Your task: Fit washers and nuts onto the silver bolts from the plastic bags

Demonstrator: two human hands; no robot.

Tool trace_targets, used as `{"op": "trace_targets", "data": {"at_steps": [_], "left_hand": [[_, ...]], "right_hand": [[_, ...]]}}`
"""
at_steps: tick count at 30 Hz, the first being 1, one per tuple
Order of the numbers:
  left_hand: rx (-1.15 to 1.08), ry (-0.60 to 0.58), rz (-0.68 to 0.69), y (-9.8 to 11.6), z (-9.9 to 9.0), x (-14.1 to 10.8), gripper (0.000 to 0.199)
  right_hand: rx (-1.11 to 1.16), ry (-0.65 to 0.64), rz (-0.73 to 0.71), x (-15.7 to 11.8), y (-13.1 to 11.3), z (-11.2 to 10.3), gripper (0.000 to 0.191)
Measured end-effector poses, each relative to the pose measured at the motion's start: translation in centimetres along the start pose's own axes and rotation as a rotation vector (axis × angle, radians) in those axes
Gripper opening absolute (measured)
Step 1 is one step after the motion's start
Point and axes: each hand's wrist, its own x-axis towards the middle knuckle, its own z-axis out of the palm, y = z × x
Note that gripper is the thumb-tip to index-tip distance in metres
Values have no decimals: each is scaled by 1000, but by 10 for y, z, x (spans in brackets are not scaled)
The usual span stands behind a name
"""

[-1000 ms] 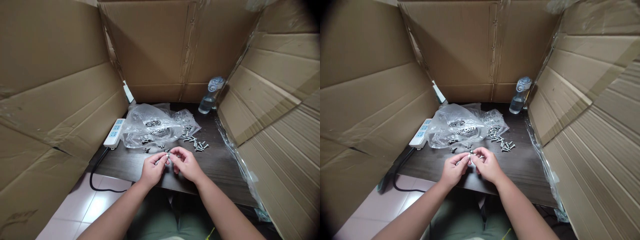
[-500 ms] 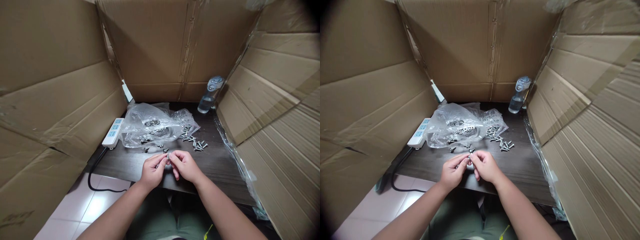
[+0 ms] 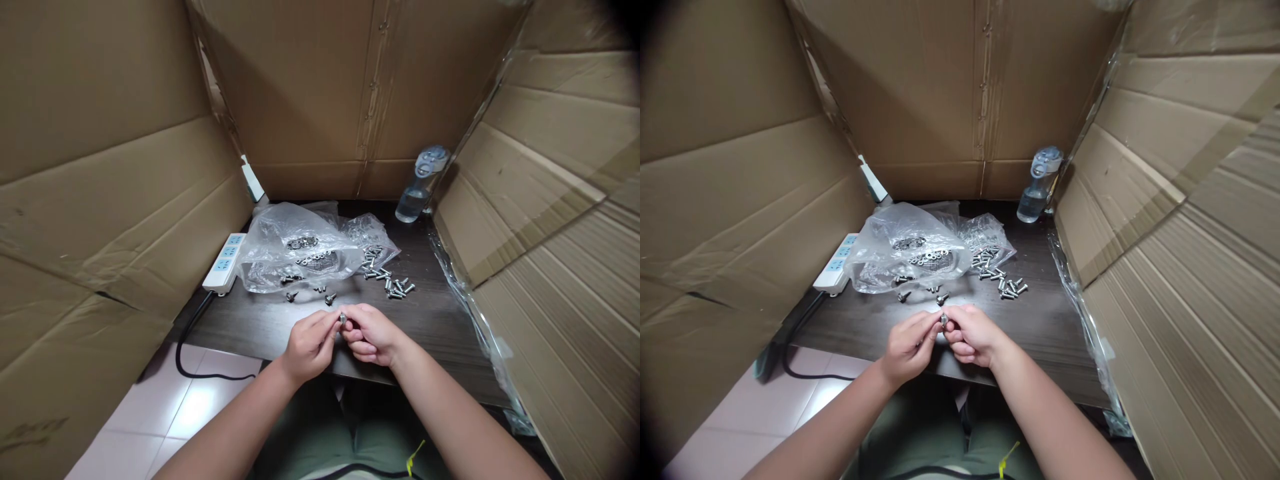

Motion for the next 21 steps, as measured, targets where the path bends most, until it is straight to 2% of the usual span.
{"op": "trace_targets", "data": {"at_steps": [4, 11, 14, 18, 21], "left_hand": [[17, -56, 89, -3, 1, -3, 44], [103, -124, 173, -6, -1, -2, 44], [92, -128, 155, -8, -1, -2, 42], [59, -89, 106, -9, 1, -4, 43], [53, -61, 72, -8, 3, -5, 41]], "right_hand": [[-13, 5, 96, 0, -1, -3, 32], [-24, -18, 190, -1, -4, -4, 30], [-22, -14, 155, 0, -3, -3, 31], [-36, 58, 36, 3, 1, -1, 33], [-41, 64, -26, 5, 4, -1, 35]]}}
